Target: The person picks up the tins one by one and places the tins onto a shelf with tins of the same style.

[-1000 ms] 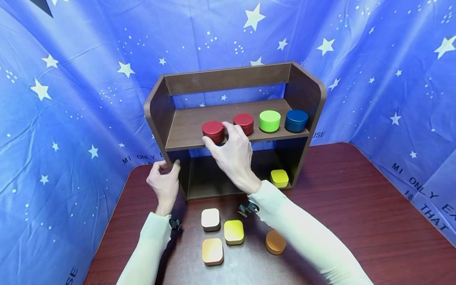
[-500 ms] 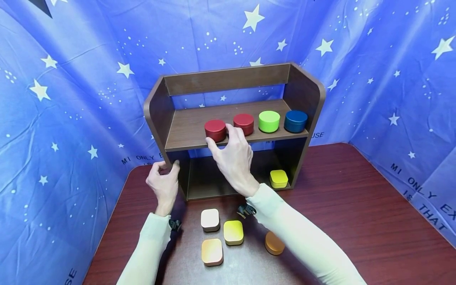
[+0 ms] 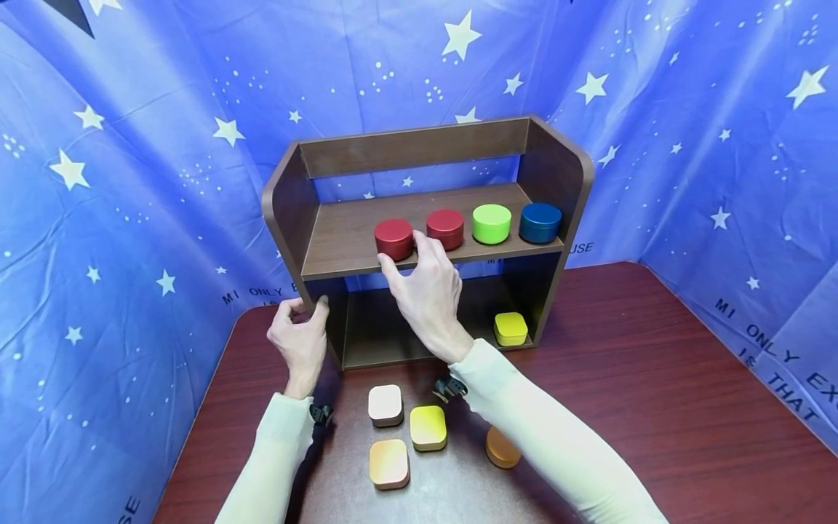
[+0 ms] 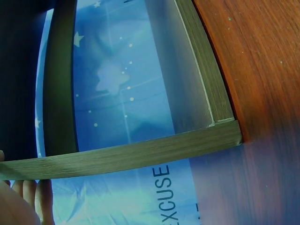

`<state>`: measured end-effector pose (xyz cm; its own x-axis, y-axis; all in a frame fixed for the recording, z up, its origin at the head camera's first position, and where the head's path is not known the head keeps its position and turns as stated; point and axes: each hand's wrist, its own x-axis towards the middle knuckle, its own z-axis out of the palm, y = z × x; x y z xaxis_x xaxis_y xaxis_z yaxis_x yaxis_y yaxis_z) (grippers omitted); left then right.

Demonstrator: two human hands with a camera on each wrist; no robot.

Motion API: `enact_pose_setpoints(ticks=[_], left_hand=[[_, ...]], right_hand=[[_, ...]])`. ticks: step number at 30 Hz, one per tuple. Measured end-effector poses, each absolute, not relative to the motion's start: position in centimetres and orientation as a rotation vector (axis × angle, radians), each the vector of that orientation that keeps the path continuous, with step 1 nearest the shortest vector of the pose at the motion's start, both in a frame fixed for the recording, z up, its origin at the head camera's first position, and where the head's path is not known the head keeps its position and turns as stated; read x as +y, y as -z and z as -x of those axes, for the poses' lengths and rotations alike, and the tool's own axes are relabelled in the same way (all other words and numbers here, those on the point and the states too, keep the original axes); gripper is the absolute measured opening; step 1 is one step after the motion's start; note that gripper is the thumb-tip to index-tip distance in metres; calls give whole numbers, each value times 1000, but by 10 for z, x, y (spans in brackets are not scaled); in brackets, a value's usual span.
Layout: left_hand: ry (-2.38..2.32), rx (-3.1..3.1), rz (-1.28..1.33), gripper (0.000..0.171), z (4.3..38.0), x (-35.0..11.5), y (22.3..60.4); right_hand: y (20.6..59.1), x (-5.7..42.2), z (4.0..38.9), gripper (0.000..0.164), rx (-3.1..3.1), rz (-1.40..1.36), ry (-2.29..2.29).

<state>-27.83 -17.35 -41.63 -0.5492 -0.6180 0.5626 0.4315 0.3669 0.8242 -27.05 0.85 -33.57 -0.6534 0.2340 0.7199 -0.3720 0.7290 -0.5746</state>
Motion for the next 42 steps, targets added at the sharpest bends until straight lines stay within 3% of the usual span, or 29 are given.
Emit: enact_pose_setpoints(ticks=[24,42], left_hand=[[1370,-1668,-171,17,279,-172,417],[1391,-1651,-183,19,284,-175,424]], right_hand=[[349,22,256,51,-1999,-198,-924],[365,57,224,55,-2006,-302,-999]])
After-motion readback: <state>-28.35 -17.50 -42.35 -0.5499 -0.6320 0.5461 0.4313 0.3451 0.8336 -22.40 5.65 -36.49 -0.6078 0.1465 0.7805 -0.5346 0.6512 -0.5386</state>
